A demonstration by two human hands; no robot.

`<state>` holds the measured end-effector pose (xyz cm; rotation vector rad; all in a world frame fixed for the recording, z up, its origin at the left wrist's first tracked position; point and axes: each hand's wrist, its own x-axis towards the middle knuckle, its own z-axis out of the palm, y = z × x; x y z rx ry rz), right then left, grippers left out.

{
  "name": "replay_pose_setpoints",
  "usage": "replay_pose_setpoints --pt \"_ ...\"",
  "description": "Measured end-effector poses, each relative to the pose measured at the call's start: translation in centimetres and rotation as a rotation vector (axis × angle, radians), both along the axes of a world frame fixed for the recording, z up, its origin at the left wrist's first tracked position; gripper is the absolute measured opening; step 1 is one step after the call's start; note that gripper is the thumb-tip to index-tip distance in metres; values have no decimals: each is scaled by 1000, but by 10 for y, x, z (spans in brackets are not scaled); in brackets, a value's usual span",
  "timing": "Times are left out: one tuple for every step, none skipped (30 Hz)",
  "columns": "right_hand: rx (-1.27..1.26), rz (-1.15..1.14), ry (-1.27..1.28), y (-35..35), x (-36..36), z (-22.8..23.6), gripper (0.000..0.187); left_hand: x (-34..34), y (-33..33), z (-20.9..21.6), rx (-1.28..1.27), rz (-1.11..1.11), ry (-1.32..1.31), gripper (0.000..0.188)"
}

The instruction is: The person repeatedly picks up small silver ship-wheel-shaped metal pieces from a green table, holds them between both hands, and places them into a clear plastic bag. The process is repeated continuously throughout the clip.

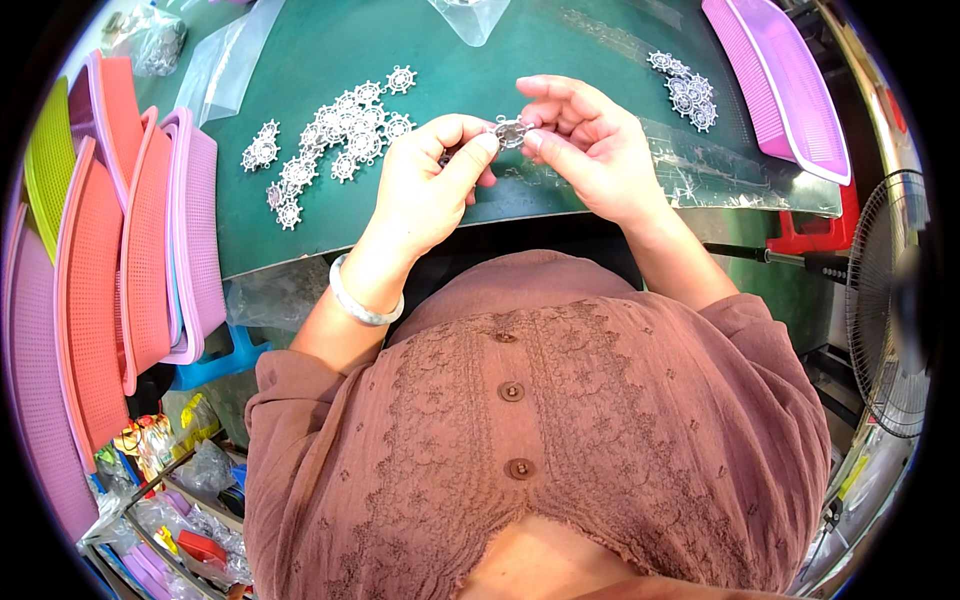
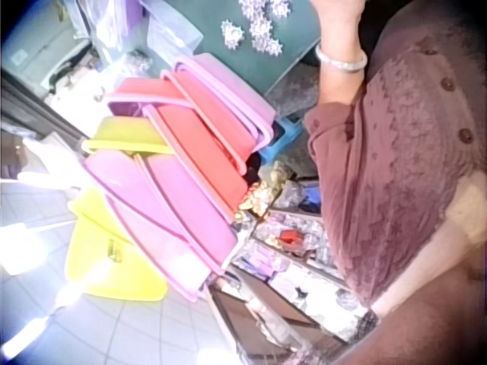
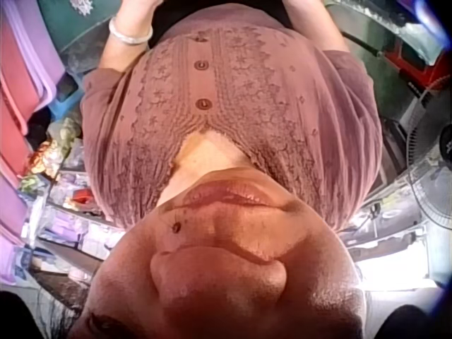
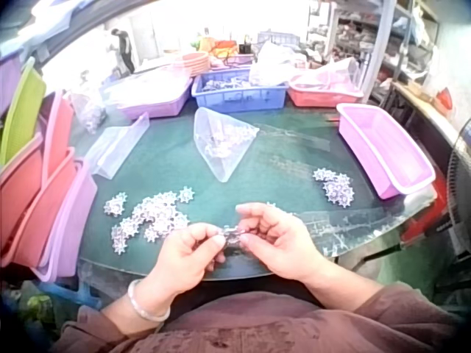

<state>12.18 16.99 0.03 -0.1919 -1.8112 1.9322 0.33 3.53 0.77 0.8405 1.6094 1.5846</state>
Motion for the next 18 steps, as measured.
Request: replay_pose_setpoints --pt "52 -23 11 -1 -1 -1 37 0 0 1 4 7 34 14" --pt "105 -45 21 -1 -1 -3 37 1 -1 1 8 15 69 14" --pt "157 -67 32 -2 -2 -4 36 1 -1 2 11 23 103 14" --pt "247 -99 49 -2 -3 -5 36 1 -1 0 43 57 217 14" --pt "337 -131 66 -3 -5 -5 37 2 0 -2 74 91 330 15" --pt "426 -163 83 -4 -5 -5 37 3 0 -3 105 125 444 16" --pt "492 -176 90 -5 -5 -5 38 2 0 -3 128 123 524 16" --pt "557 -190 96 -6 -5 -3 38 0 0 -2 149 120 603 16" --pt "623 -203 102 -6 -5 -2 39 -1 0 -2 171 117 683 16" --pt "624 -201 111 -7 -6 -2 40 -1 -1 -2 173 121 673 15" --pt "626 -200 122 -7 -6 -2 40 -1 -1 -2 176 125 664 14" --pt "627 -199 133 -8 -7 -3 41 -1 -1 -2 178 130 655 14" --pt "602 -192 125 -8 -7 -2 42 -1 -2 -3 186 133 610 13" --pt "578 -186 119 -8 -6 -2 43 -1 -3 -5 193 137 566 13" --pt "553 -179 113 -7 -6 -2 43 -2 -4 -6 201 141 522 13" --pt "549 -162 100 -6 -6 -2 45 -2 -5 -9 219 137 490 13" --pt "545 -147 86 -6 -5 -3 46 -2 -6 -11 238 131 456 13" --pt "540 -131 72 -5 -5 -3 48 -3 -6 -12 256 126 422 13"
